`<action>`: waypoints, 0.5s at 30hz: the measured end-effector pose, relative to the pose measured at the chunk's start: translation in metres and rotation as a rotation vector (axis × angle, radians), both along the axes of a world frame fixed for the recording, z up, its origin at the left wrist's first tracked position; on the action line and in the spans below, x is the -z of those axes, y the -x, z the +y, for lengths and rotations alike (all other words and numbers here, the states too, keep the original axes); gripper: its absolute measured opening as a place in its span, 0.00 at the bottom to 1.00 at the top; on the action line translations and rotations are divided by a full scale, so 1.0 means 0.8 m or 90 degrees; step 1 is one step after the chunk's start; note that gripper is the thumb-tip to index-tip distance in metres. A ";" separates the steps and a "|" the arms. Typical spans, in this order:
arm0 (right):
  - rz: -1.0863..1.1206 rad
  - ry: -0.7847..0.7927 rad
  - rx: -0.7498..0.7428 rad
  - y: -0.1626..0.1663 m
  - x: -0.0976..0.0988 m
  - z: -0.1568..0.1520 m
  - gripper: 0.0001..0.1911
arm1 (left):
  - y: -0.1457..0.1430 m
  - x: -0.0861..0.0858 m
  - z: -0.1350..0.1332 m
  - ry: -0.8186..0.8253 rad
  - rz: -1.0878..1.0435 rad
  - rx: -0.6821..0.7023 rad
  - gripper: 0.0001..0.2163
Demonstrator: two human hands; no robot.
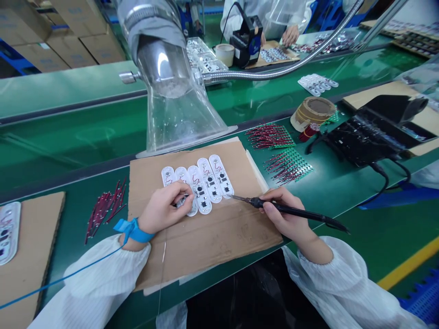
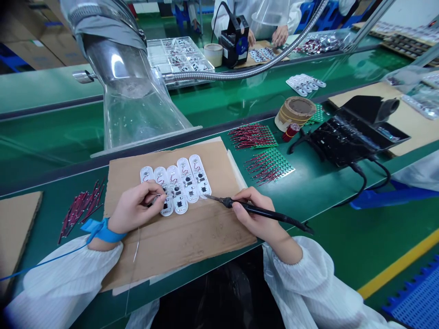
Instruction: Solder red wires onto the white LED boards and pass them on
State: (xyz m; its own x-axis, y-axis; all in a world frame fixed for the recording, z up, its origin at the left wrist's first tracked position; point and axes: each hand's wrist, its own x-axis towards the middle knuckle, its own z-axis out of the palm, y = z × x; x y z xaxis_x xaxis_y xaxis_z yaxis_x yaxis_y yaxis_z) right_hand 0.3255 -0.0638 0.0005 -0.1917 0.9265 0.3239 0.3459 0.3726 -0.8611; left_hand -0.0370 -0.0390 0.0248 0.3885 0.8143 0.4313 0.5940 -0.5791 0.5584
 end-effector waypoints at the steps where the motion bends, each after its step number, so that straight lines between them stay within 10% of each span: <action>1: -0.004 -0.003 0.000 0.000 -0.001 0.000 0.09 | 0.000 0.000 0.000 0.001 0.000 0.002 0.04; 15: 0.076 0.035 0.065 0.047 -0.006 -0.010 0.16 | 0.022 -0.001 -0.006 0.010 -0.012 -0.036 0.03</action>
State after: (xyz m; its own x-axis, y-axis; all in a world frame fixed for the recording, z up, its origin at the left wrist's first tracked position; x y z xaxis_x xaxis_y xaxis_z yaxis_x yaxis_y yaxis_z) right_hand 0.2878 -0.0715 0.0049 -0.0590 0.9559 0.2876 0.2732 0.2925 -0.9164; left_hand -0.0544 -0.0439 0.0259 0.3339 0.8415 0.4248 0.6150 -0.5360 0.5783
